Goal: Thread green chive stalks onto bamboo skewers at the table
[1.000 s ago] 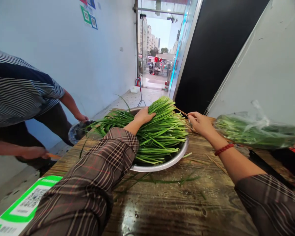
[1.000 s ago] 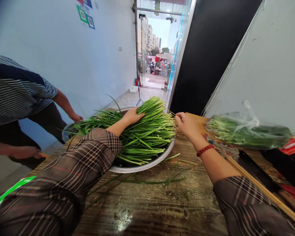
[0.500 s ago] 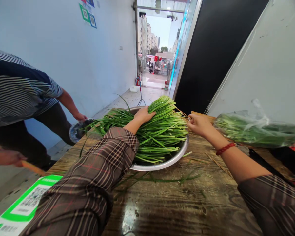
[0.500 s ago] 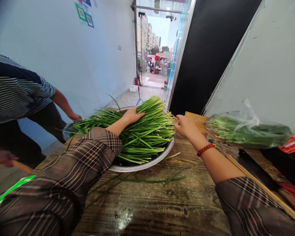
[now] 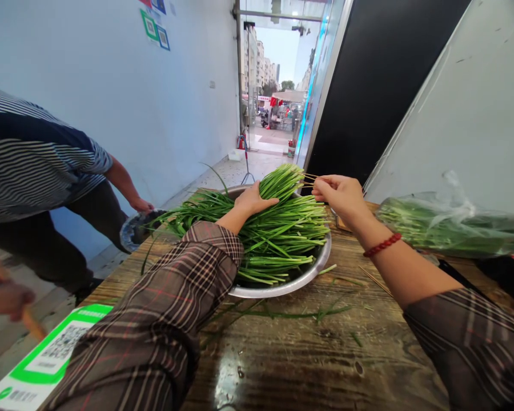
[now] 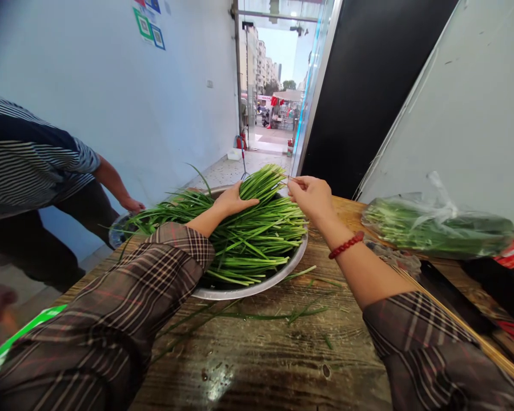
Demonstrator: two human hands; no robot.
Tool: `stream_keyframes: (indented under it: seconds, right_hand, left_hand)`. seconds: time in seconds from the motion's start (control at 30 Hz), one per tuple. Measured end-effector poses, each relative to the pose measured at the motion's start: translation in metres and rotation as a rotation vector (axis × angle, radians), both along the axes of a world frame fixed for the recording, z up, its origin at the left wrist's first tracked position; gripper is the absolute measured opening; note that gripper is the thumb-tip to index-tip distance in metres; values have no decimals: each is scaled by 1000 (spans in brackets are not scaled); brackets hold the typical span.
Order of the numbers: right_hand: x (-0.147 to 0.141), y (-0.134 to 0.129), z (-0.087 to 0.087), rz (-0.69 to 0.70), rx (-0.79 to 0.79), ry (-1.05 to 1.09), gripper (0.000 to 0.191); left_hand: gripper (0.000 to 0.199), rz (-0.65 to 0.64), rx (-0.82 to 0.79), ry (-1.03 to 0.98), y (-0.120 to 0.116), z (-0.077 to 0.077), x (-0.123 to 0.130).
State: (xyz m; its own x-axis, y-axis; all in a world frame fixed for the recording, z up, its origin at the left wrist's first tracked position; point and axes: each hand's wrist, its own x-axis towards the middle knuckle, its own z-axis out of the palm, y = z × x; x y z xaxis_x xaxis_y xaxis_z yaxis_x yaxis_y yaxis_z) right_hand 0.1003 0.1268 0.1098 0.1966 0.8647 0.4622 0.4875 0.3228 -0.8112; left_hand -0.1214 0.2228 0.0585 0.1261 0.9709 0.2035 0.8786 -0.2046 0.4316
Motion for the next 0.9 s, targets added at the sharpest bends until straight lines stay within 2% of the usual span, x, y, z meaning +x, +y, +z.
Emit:
stream_keyframes:
  seconds: [0.1,0.2,0.33,0.53,0.63,0.77,0.9]
  right_hand:
    - [-13,7,9,33,41,49,30]
    - [-19,12,13,42,82,-3,32]
    - [-24,17,10,68,204,-53,31]
    - [-32,20,2,185,302,145,30]
    - [-28,22,-5,210,316,204,30]
    - [-20,25,-18,138,303,236,26]
    - [-14,22,-31,88,257,203,28]
  left_hand:
    - [108,9,12,-1,-4,0,0]
    - [107,25,5,11,-5,0,0]
    - [113,51,-1,21,-8,0,1]
    - [125,128,52,69,-16,0,7]
    - [118,137,39,116,-16,2,8]
    - [102,168,36,171,-12,3,7]
    - [97,196,44,160,-8,2,5]
